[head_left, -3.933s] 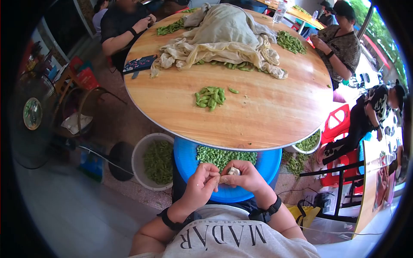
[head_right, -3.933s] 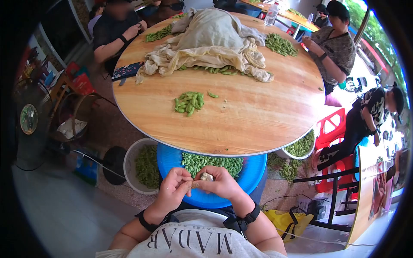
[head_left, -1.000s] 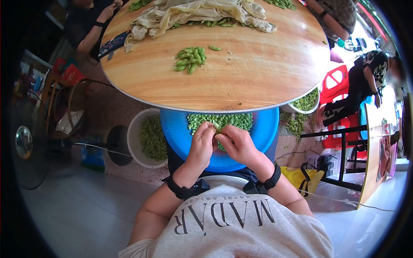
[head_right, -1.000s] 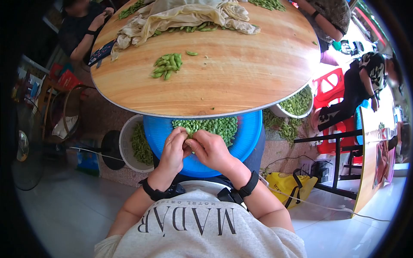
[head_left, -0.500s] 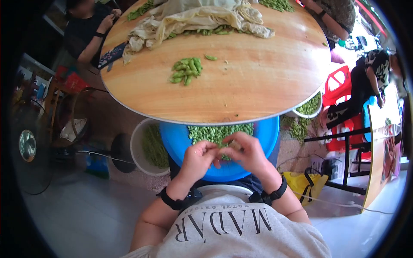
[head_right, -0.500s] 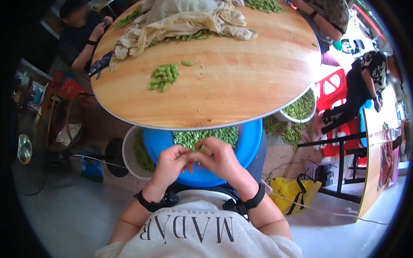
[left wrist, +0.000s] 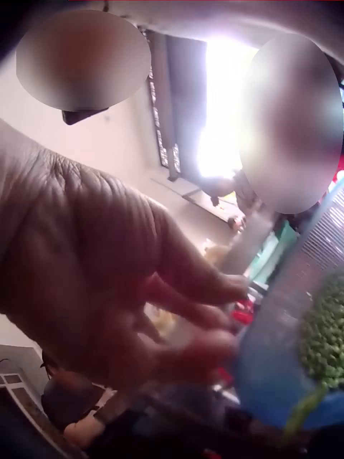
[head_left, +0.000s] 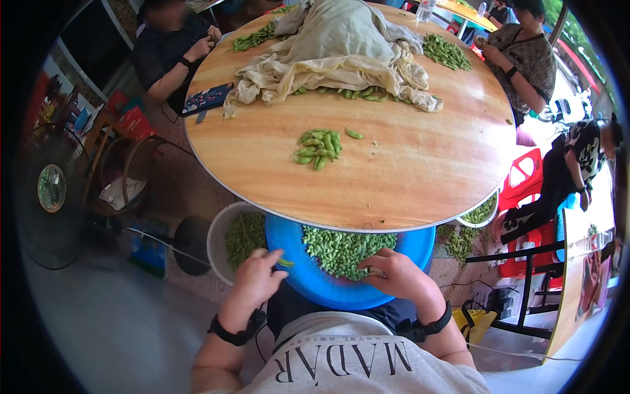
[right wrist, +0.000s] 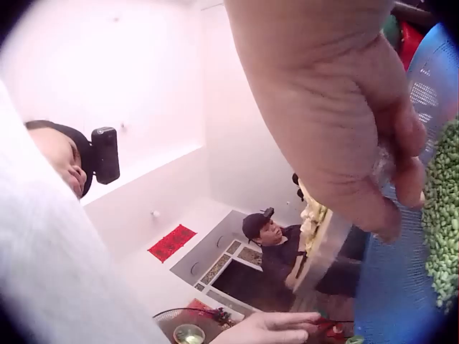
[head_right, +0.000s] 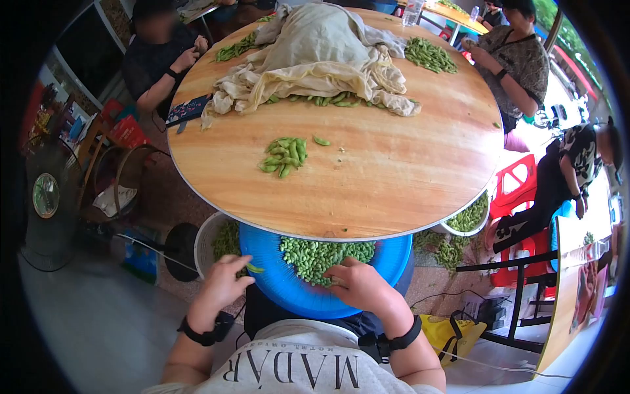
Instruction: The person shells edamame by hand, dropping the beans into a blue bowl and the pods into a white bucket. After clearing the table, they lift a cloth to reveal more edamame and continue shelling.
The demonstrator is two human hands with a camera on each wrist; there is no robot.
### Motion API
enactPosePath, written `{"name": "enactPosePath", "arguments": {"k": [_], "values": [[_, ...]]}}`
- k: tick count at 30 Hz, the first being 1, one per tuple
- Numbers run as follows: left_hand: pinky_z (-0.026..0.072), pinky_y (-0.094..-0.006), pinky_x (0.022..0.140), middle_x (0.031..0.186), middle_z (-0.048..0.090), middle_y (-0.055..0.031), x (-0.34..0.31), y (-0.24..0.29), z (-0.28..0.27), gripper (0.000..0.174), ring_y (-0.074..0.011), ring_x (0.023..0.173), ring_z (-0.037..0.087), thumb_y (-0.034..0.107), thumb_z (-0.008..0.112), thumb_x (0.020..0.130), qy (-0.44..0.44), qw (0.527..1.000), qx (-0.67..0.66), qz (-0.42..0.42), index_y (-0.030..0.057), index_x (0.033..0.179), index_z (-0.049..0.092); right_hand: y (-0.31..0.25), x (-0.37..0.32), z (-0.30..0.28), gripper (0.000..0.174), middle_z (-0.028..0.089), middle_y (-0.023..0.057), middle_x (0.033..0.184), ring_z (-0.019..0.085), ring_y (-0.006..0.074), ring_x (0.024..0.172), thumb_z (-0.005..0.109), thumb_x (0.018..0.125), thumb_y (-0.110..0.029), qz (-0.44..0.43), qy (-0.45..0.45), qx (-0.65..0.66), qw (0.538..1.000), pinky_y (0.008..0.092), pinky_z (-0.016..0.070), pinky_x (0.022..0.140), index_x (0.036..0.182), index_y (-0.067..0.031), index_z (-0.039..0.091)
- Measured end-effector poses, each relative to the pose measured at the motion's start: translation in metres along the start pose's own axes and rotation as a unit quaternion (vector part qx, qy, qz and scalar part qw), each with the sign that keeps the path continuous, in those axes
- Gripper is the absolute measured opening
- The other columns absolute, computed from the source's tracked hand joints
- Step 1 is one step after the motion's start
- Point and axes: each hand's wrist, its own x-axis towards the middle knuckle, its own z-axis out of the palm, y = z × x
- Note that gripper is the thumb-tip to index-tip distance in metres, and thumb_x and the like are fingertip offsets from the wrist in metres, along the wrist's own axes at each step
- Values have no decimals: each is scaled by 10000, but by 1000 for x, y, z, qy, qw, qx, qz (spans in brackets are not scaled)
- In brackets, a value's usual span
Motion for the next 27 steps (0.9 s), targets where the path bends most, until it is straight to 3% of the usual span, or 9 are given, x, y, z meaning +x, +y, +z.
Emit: {"name": "enactPosePath", "arguments": {"k": [1, 3, 4, 8, 13, 16, 19, 22, 27], "values": [[476, -366, 672, 784, 605, -147, 2, 3, -14, 247, -316, 734, 594, 163, 668, 698, 40, 994, 100, 16, 53, 919, 653, -2, 0, -4, 178, 572, 139, 791, 573, 288, 685, 661, 704, -95, -9, 2, 10, 1000, 343, 468, 608, 872, -48, 622], [467, -383, 669, 778, 595, -142, 24, 10, -35, 239, -312, 743, 592, 156, 655, 713, 44, 999, -10, 25, 52, 927, 645, -4, 6, -11, 176, 571, 135, 775, 570, 287, 676, 657, 710, -97, -30, 2, 29, 999, 343, 464, 599, 873, -43, 618], [459, -332, 604, 799, 603, -154, 38, 28, -47, 186, -281, 660, 583, 102, 646, 717, 74, 996, -2, 58, 10, 878, 643, -6, 10, -12, 172, 571, 131, 772, 571, 278, 674, 656, 715, -96, -53, 4, 46, 998, 338, 462, 595, 872, -41, 617], [458, -361, 630, 798, 585, -150, 112, 65, -48, 156, -305, 722, 578, 88, 630, 725, 146, 976, 29, 160, 39, 873, 624, -20, 24, -13, 163, 577, 144, 785, 576, 297, 715, 652, 732, -109, -68, -24, 112, 991, 349, 460, 626, 863, -28, 599], [449, -399, 685, 897, 571, -128, 184, 79, -22, 151, -310, 809, 562, 85, 610, 733, 60, 986, 109, 113, 71, 883, 613, -8, 20, -14, 162, 590, 148, 787, 585, 300, 719, 657, 747, -121, -56, -1, 179, 982, 347, 460, 647, 859, -20, 597], [470, -365, 598, 878, 570, -115, 196, 68, -19, 151, -279, 691, 578, 59, 584, 756, 93, 979, 111, 143, 63, 905, 603, 4, 16, -19, 170, 596, 124, 738, 581, 245, 667, 665, 747, -127, -53, 1, 198, 979, 304, 453, 605, 871, -27, 606], [435, -283, 447, 837, 584, -91, 193, 63, -25, 152, -179, 513, 543, 31, 550, 794, 111, 985, -58, 121, 29, 943, 579, 10, 14, -21, 172, 594, 93, 711, 572, 183, 644, 657, 773, -149, -34, -9, 235, 971, 270, 443, 580, 878, -23, 605], [354, -197, 368, 787, 593, -87, 165, 82, -37, 148, -84, 422, 465, 15, 525, 827, 2, 946, -325, -6, -11, 970, 555, 5, 16, -26, 188, 585, 48, 699, 551, 117, 647, 629, 817, -183, -19, -10, 328, 944, 247, 431, 567, 879, -8, 599], [336, -172, 381, 694, 593, -86, 93, 100, -22, 119, -63, 420, 448, 49, 549, 851, -75, 871, -483, -41, -25, 944, 559, -20, 29, -31, 193, 565, -18, 720, 486, 53, 681, 589, 854, -178, 71, 95, 432, 894, 205, 414, 604, 880, 13, 590]]}}
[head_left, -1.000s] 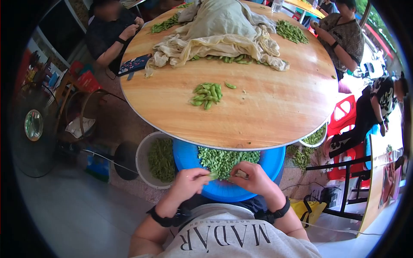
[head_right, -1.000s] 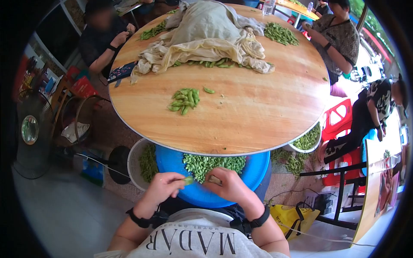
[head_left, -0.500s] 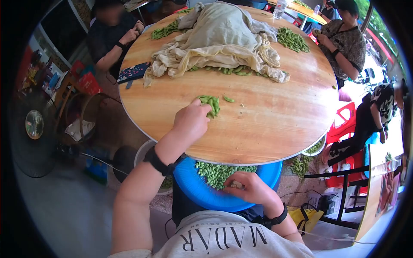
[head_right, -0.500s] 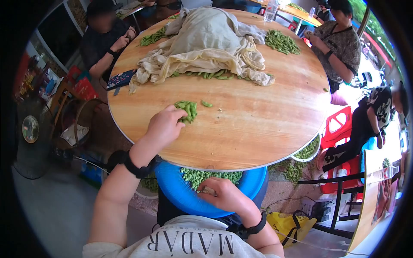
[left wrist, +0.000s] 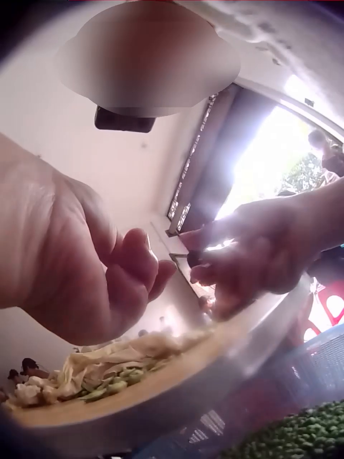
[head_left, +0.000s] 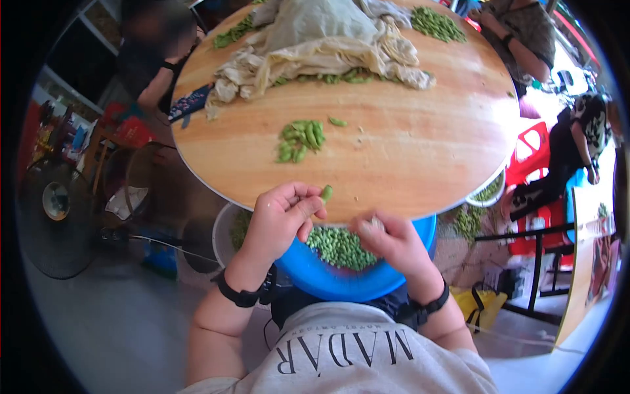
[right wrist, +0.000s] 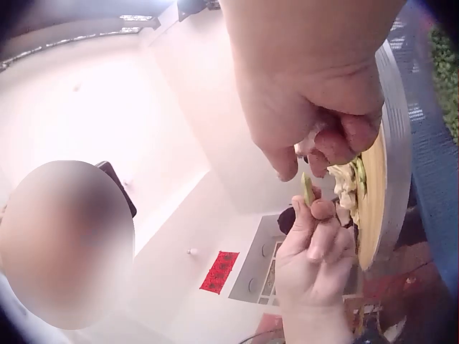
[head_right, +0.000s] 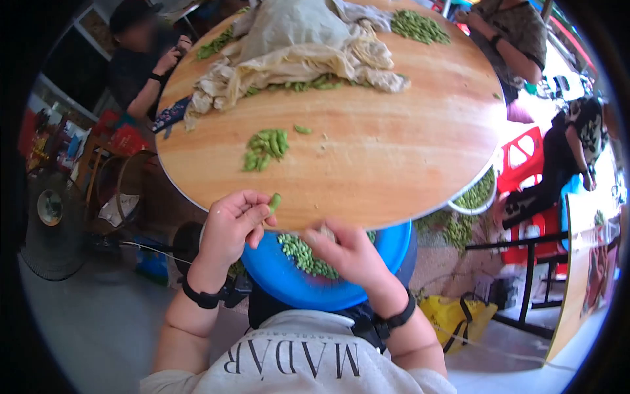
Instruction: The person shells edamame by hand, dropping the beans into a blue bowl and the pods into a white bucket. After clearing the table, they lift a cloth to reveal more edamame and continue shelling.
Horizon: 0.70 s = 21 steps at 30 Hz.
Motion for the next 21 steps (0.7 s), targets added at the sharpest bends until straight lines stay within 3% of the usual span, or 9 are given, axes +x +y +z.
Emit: {"name": "enactPosePath", "arguments": {"k": [3, 7, 10, 13, 14, 16, 17, 20, 21], "values": [[356, -171, 400, 684, 592, -72, -29, -18, 13, 110, -59, 444, 468, 50, 597, 827, -12, 1000, -6, -1, -34, 900, 591, 1, 11, 11, 178, 566, -20, 732, 477, 46, 689, 595, 843, -162, -3, 10, 6, 1000, 200, 408, 605, 878, 13, 592], [400, -178, 442, 701, 605, -52, -52, -37, 17, 158, -56, 509, 514, -8, 628, 782, 44, 969, 176, 169, -44, 932, 595, 11, 6, 28, 192, 545, -20, 707, 453, 34, 654, 605, 832, -174, -74, 14, 9, 997, 193, 387, 564, 852, 15, 586], [396, -181, 440, 692, 603, -43, -63, -38, 18, 133, -54, 507, 514, -14, 618, 786, 59, 969, 177, 161, -41, 914, 599, 7, -4, 32, 258, 493, -24, 646, 417, 32, 589, 536, 888, -243, -15, 8, -35, 999, 186, 350, 507, 824, 5, 568], [431, -219, 449, 707, 613, -83, -70, -36, 19, 131, -87, 513, 549, -7, 646, 756, 61, 986, 112, 112, -23, 881, 610, 10, -13, 26, 342, 420, -33, 594, 353, 38, 521, 422, 940, -322, 26, -90, 116, 989, 186, 293, 456, 822, -22, 537], [436, -224, 455, 710, 615, -87, -73, -37, 21, 130, -92, 520, 554, -7, 648, 755, 58, 988, 104, 103, -23, 878, 609, 13, -16, 29, 368, 414, -27, 584, 339, 40, 502, 396, 942, -350, 13, -88, 96, 991, 187, 275, 441, 826, -25, 524], [445, -237, 471, 709, 615, -96, -75, -42, 24, 129, -115, 535, 567, -5, 654, 748, 70, 978, 135, 144, -24, 868, 608, 19, -20, 35, 420, 400, -16, 564, 310, 45, 463, 344, 945, -407, -16, -86, 59, 994, 189, 237, 412, 835, -32, 499], [449, -243, 479, 709, 615, -101, -75, -44, 25, 129, -126, 542, 573, -5, 657, 745, 76, 972, 152, 165, -24, 863, 607, 18, -22, 33, 355, 398, -33, 579, 328, 44, 496, 364, 955, -349, -1, -93, 64, 994, 188, 273, 437, 836, -41, 493], [407, -192, 445, 657, 594, -51, -72, -50, 25, 104, -56, 508, 520, -24, 635, 764, 88, 923, 223, 300, -31, 866, 615, 17, -25, 35, 348, 400, -32, 579, 335, 43, 499, 368, 955, -341, 9, -82, 73, 994, 190, 273, 433, 828, -41, 490], [408, -194, 443, 654, 593, -54, -72, -51, 26, 101, -57, 507, 524, -24, 637, 762, 91, 922, 222, 303, -31, 861, 616, 17, -25, 34, 338, 401, -34, 578, 338, 42, 499, 377, 954, -332, 4, -79, 68, 995, 190, 272, 433, 826, -40, 492]]}}
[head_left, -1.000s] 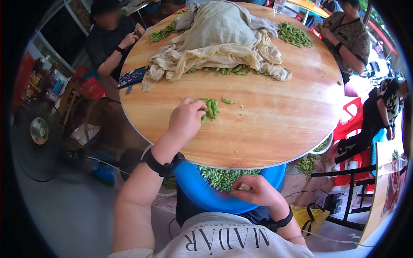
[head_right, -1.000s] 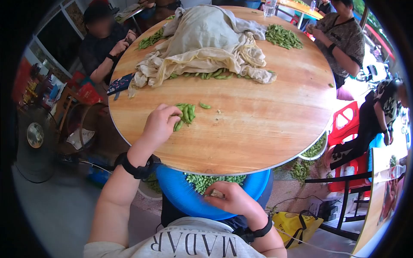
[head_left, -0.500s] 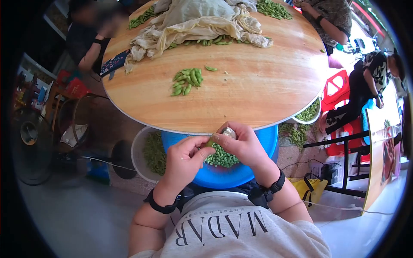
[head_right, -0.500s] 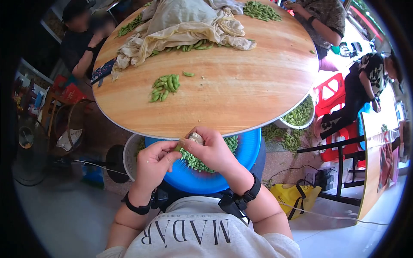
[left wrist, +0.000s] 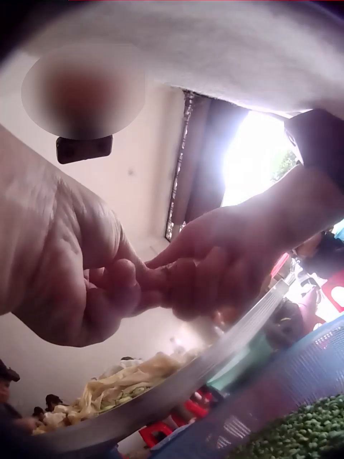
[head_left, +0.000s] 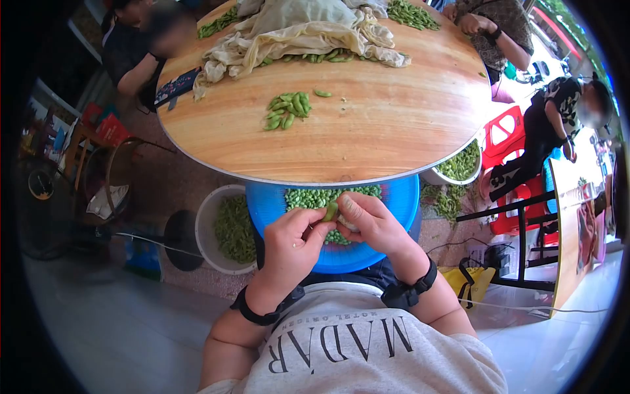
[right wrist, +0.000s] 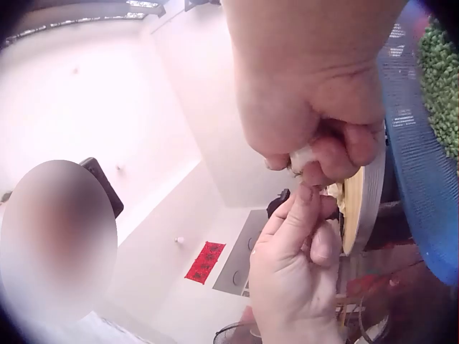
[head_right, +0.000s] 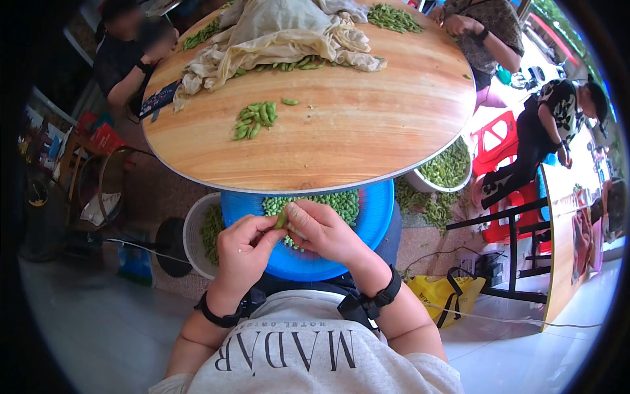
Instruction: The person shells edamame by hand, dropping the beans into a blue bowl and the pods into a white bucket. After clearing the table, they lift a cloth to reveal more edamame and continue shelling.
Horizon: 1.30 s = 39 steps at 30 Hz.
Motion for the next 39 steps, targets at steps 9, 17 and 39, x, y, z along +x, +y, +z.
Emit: {"name": "enactPosePath", "arguments": {"k": [9, 17, 39], "values": [[395, -198, 417, 639, 580, -49, -8, 5, 13, 58, -64, 484, 519, -13, 614, 792, 10, 995, -48, -85, -30, 845, 597, 14, -1, 7, 264, 412, -39, 572, 347, 33, 496, 445, 936, -252, -61, 74, 8, 995, 188, 270, 432, 801, -35, 508], [325, -182, 386, 656, 585, -62, -3, 2, 13, 119, -69, 422, 440, 87, 537, 868, 0, 881, -356, -313, -13, 859, 600, 22, -2, 7, 243, 426, -33, 578, 363, 37, 512, 453, 931, -225, -98, 106, -17, 989, 198, 298, 456, 777, -41, 487], [299, -186, 377, 625, 530, -25, 2, -19, 14, 138, -55, 425, 398, 142, 526, 886, -53, 839, -391, -373, 25, 818, 551, 24, -6, -19, 128, 562, 95, 678, 525, 177, 553, 645, 783, -116, -151, 124, -273, 942, 284, 408, 501, 809, -5, 587]]}}
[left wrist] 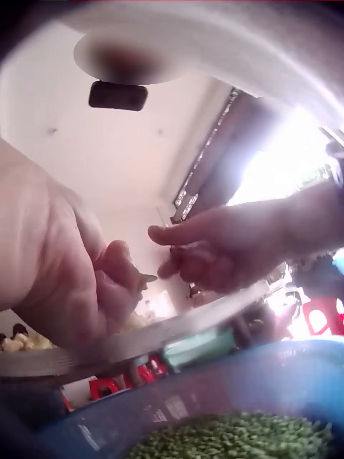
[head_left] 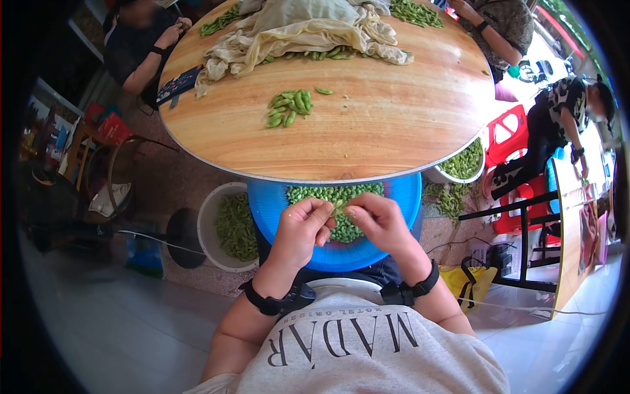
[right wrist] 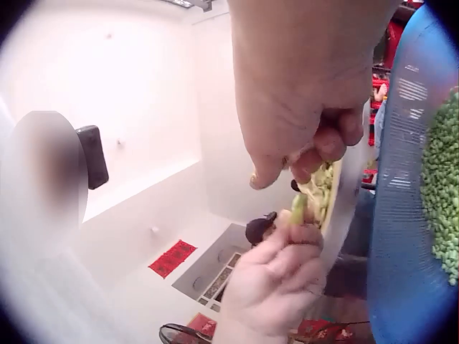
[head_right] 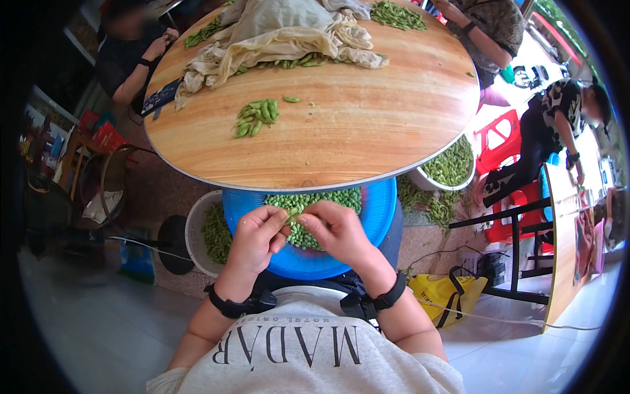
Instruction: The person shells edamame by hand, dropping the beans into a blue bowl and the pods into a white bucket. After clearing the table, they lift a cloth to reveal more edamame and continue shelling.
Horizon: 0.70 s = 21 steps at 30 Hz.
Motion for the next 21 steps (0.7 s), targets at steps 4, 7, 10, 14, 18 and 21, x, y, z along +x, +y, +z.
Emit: {"name": "enactPosePath", "arguments": {"k": [4, 7, 10, 14, 18, 21], "values": [[308, -186, 380, 617, 536, -34, -3, 3, 4, 116, -54, 415, 402, 105, 536, 877, 43, 992, 107, 59, 16, 805, 553, -19, 6, -1, 154, 558, 109, 672, 534, 183, 580, 660, 761, -127, -47, 67, -60, 995, 293, 424, 536, 821, -3, 590], [304, -180, 377, 611, 530, -31, -6, 4, 8, 118, -50, 419, 402, 102, 533, 874, 44, 991, 112, 58, 18, 792, 551, -18, 14, 3, 155, 547, 129, 654, 525, 196, 576, 660, 752, -137, -74, 52, -83, 992, 306, 426, 542, 797, -1, 600], [287, -174, 368, 609, 521, -36, -8, 1, 3, 124, -46, 426, 396, 116, 536, 873, 19, 998, 54, 19, 15, 802, 553, -11, 13, 4, 153, 542, 67, 612, 483, 127, 552, 653, 765, -147, -9, 1, -22, 1000, 269, 403, 516, 788, -3, 607], [331, -182, 408, 665, 551, -52, -7, -8, -2, 121, -63, 449, 426, 110, 527, 879, -3, 1000, 20, -8, -2, 880, 573, -6, 13, -1, 164, 507, -22, 607, 424, 43, 563, 632, 784, -162, 117, -38, 83, 989, 210, 360, 496, 819, -3, 618], [403, -195, 476, 726, 584, -74, -9, -2, -10, 124, -101, 528, 535, 83, 517, 878, -10, 995, 94, -27, -17, 933, 567, 13, 9, -8, 188, 565, 40, 654, 503, 109, 570, 624, 764, -158, 116, -10, 34, 993, 248, 405, 512, 854, 7, 622], [432, -213, 489, 729, 587, -84, -13, -2, -16, 149, -112, 561, 564, 35, 491, 873, 3, 972, 234, 28, -24, 1009, 512, 15, 2, -8, 194, 595, 173, 755, 585, 287, 649, 652, 717, -126, -46, 41, -186, 981, 345, 468, 583, 847, 11, 613]]}}
